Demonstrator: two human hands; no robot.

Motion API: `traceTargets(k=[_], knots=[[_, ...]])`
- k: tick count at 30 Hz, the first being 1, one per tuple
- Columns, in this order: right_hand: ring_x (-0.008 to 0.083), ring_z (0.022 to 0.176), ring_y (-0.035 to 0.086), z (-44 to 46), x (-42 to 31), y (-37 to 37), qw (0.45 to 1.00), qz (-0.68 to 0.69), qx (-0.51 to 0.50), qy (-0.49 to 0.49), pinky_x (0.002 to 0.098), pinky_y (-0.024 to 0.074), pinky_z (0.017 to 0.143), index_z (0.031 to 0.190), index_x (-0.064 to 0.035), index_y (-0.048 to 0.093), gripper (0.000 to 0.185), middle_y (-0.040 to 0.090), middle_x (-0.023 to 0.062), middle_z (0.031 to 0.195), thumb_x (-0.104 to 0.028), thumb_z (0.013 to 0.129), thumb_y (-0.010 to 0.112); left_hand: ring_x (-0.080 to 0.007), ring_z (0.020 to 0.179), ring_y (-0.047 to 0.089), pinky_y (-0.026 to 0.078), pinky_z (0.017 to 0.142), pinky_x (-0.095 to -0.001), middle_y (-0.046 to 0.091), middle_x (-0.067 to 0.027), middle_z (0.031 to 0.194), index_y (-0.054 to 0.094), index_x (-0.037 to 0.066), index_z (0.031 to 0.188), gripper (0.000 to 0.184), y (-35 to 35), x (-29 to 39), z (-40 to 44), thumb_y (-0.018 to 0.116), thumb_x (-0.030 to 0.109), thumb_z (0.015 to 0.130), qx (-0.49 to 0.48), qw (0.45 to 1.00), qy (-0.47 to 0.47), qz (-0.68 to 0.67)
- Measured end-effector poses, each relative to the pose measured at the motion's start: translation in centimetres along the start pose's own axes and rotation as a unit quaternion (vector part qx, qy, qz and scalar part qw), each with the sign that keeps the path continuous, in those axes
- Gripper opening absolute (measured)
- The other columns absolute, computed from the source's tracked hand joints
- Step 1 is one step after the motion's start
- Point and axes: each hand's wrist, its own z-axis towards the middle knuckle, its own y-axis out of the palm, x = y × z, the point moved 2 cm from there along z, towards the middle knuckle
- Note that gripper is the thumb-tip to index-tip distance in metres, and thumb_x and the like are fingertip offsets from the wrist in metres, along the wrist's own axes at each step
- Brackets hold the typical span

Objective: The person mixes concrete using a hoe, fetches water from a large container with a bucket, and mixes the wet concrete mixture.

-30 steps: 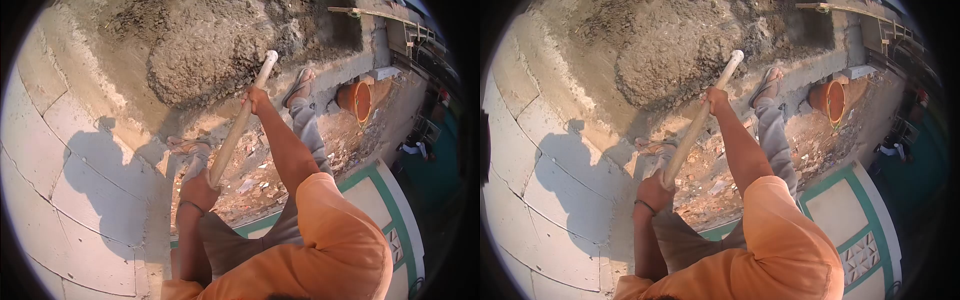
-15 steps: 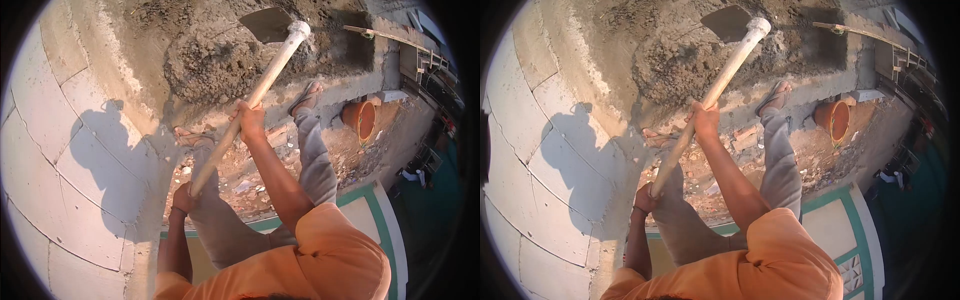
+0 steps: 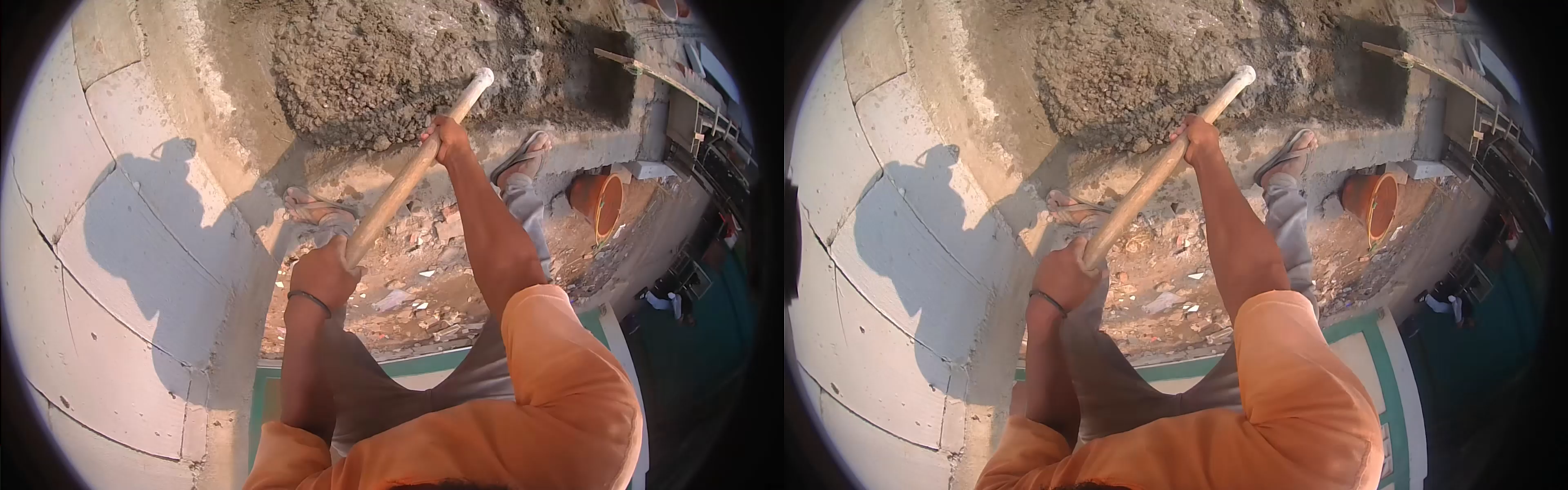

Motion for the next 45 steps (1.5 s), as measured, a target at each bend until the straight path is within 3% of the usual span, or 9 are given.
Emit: traceTargets(k=[12,16,18,25,32,35,36,39,45], knots=[[0.0194,0.051,0.053,-23.8,16.4,4.5,0.997,-0.022,-0.067,-0.036,0.0354,0.0523,0.047,0.097,-0.0001,0.042,0.015,0.051,0.0112,0.072,0.0,0.086,0.052,-0.0366,0.076,0.063,0.049,0.066,-0.0453,0.064,-0.0169,0.076,0.061,0.007,0.082,0.021,11.3,-21.9,-17.7,0.072,0.021,0.071,0.108,0.981,-0.099,-0.123],[0.0196,0.051,0.052,-16.4,14.0,4.6,0.991,-0.055,-0.123,0.023,0.0358,0.052,0.046,0.096,0.0011,0.042,0.017,0.051,0.0114,0.072,0.0,0.085,0.055,-0.0375,0.072,0.063,0.05,0.064,-0.0456,0.064,-0.0178,0.073,0.061,0.007,0.081,0.021,11.1,-15.3,-14.3,0.072,0.021,0.071,0.069,0.975,-0.142,-0.158],[0.0192,0.051,0.051,-9.3,9.9,6.6,0.991,-0.12,-0.035,0.041,0.0355,0.0499,0.044,0.094,0.0021,0.043,0.018,0.049,0.0101,0.07,-0.001,0.084,0.058,-0.0381,0.071,0.064,0.05,0.064,-0.0459,0.065,-0.0179,0.072,0.061,0.006,0.082,0.023,9.5,-9.8,-8.7,0.074,0.022,0.071,0.087,0.976,-0.166,-0.109],[0.0173,0.045,0.048,-9.8,-3.0,11.7,0.949,-0.246,-0.061,-0.185,0.0312,0.0471,0.04,0.093,0.0039,0.045,0.017,0.049,0.0076,0.064,-0.002,0.085,0.059,-0.0391,0.076,0.064,0.051,0.065,-0.0446,0.066,-0.018,0.077,0.06,0.005,0.089,0.028,15.3,-3.0,0.3,0.074,0.025,0.075,0.235,0.917,-0.041,-0.321],[0.0239,0.053,0.064,-3.3,-7.1,19.4,0.864,-0.421,-0.181,-0.206,0.0352,0.0542,0.051,0.089,0.0129,0.06,0.022,0.063,0.017,0.065,-0.007,0.08,0.058,-0.0325,0.067,0.063,0.049,0.064,-0.0388,0.063,-0.0153,0.073,0.054,0.003,0.096,0.036,14.3,7.7,7.4,0.076,0.022,0.075,0.251,0.861,-0.055,-0.438],[0.0247,0.06,0.068,-0.2,-1.5,14.1,0.814,-0.533,-0.146,-0.181,0.0368,0.0553,0.055,0.095,0.011,0.062,0.028,0.066,0.019,0.072,-0.012,0.078,0.062,-0.0231,0.065,0.06,0.05,0.065,-0.0373,0.062,-0.0118,0.073,0.053,0.002,0.098,0.037,23.1,8.8,5.5,0.076,0.018,0.075,0.259,0.812,-0.065,-0.519],[0.0243,0.065,0.069,-3.8,-1.7,11.1,0.867,-0.47,-0.154,-0.062,0.0356,0.0553,0.056,0.095,0.0085,0.064,0.028,0.067,0.0201,0.077,-0.013,0.078,0.064,-0.0246,0.067,0.062,0.05,0.065,-0.0374,0.062,-0.013,0.074,0.053,0.002,0.098,0.036,24.5,8.9,3.6,0.076,0.018,0.075,0.204,0.836,-0.106,-0.498],[0.0184,0.05,0.059,-7.4,-1.4,1.9,0.922,-0.342,-0.162,-0.079,0.0328,0.0487,0.044,0.103,0.007,0.051,0.033,0.059,0.0124,0.07,-0.012,0.08,0.065,-0.0322,0.073,0.067,0.052,0.065,-0.0397,0.065,-0.0167,0.078,0.053,0.004,0.097,0.03,29.7,9.2,-1.8,0.072,0.018,0.077,0.164,0.899,-0.137,-0.382],[0.0161,0.045,0.05,-4.2,-10.3,-12.5,0.984,-0.067,-0.002,-0.168,0.0311,0.0456,0.039,0.102,0.0015,0.043,0.027,0.05,0.0072,0.065,-0.006,0.081,0.059,-0.0372,0.076,0.062,0.049,0.066,-0.0458,0.063,-0.0146,0.076,0.058,0.01,0.088,0.02,23.4,9.4,1.8,0.069,0.014,0.072,0.159,0.976,0.02,-0.146]])
